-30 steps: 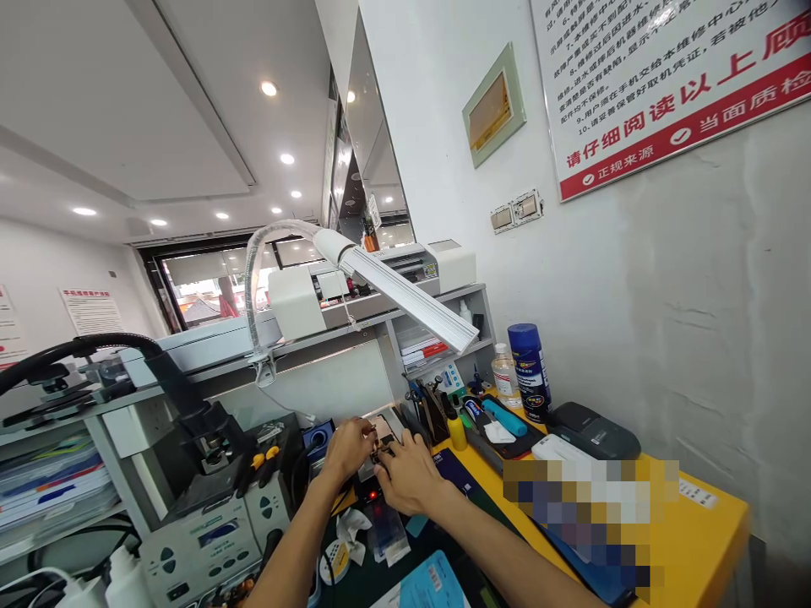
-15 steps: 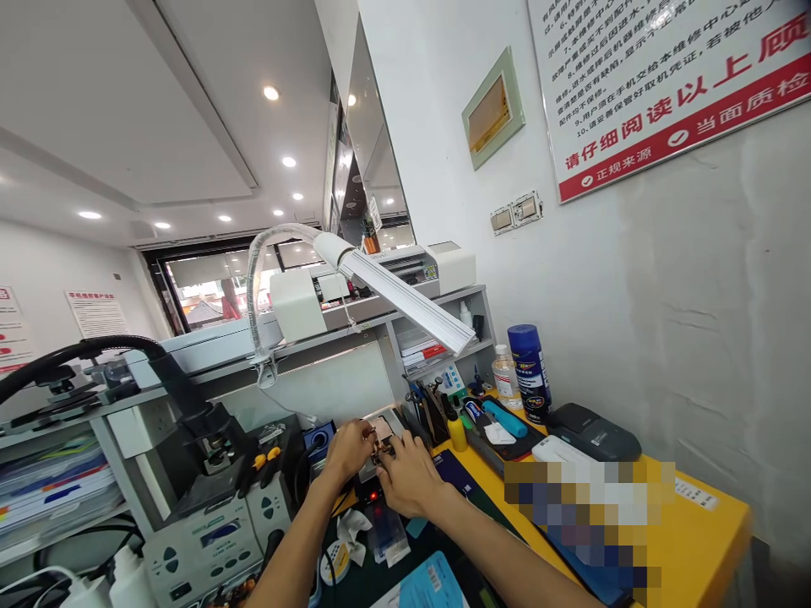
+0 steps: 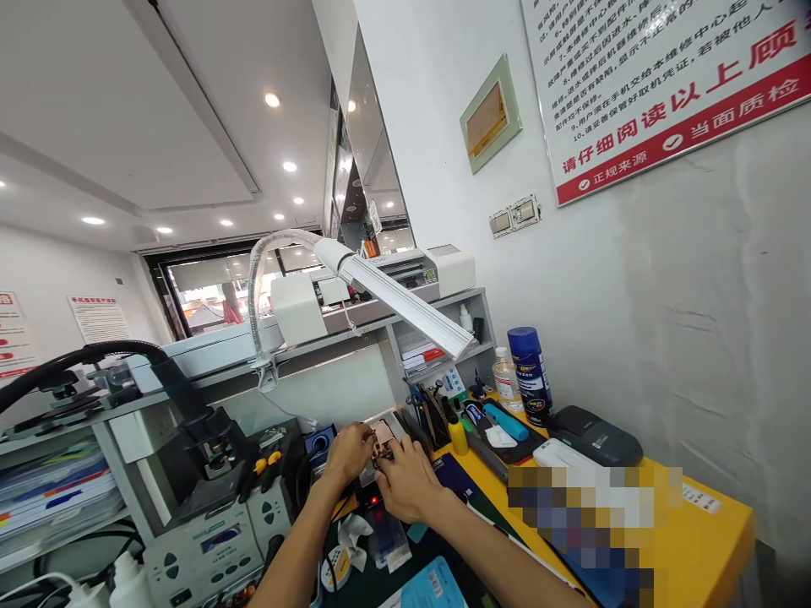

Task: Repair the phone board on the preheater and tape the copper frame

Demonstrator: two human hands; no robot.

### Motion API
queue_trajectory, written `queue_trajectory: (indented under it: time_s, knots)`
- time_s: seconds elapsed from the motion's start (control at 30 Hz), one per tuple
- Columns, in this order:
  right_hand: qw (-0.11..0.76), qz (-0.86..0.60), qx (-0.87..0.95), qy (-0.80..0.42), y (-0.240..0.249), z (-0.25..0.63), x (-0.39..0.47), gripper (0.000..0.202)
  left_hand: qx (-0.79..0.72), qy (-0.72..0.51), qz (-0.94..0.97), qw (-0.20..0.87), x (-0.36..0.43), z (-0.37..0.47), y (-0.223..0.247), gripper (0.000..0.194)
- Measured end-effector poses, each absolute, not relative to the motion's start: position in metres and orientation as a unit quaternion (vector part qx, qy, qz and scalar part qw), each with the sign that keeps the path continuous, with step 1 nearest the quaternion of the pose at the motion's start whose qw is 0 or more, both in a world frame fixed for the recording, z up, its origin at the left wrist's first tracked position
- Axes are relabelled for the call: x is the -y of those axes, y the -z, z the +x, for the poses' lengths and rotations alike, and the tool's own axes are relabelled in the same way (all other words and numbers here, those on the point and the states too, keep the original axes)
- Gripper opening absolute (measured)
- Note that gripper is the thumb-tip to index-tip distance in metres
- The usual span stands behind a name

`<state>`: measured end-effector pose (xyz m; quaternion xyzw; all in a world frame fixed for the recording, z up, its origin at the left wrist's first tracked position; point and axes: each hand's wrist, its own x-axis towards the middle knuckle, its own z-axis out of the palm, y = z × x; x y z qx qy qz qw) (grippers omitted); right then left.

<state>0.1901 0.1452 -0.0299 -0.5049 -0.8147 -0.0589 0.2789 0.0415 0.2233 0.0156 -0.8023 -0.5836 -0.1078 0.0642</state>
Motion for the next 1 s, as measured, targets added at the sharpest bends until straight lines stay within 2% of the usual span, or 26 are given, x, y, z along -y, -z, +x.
queue_trajectory:
  time_s: [0.4, 0.8, 1.0]
  knots:
    - [0.284, -0.507, 0.809, 0.090, 0.034, 0.190, -0.150, 0.033, 0.595, 0.110, -0.794, 0.060, -0.226, 0.039, -0.005, 0.033]
    - [0.326, -0.554, 0.765, 0.038, 0.019, 0.208, -0.155, 0.036, 0.599, 0.102, -0.792, 0.061, -0.232, 0.039, -0.005, 0.033]
    - [0.297, -0.522, 0.799, 0.044, 0.020, 0.211, -0.154, 0.035, 0.601, 0.086, -0.792, 0.064, -0.231, 0.040, -0.006, 0.032]
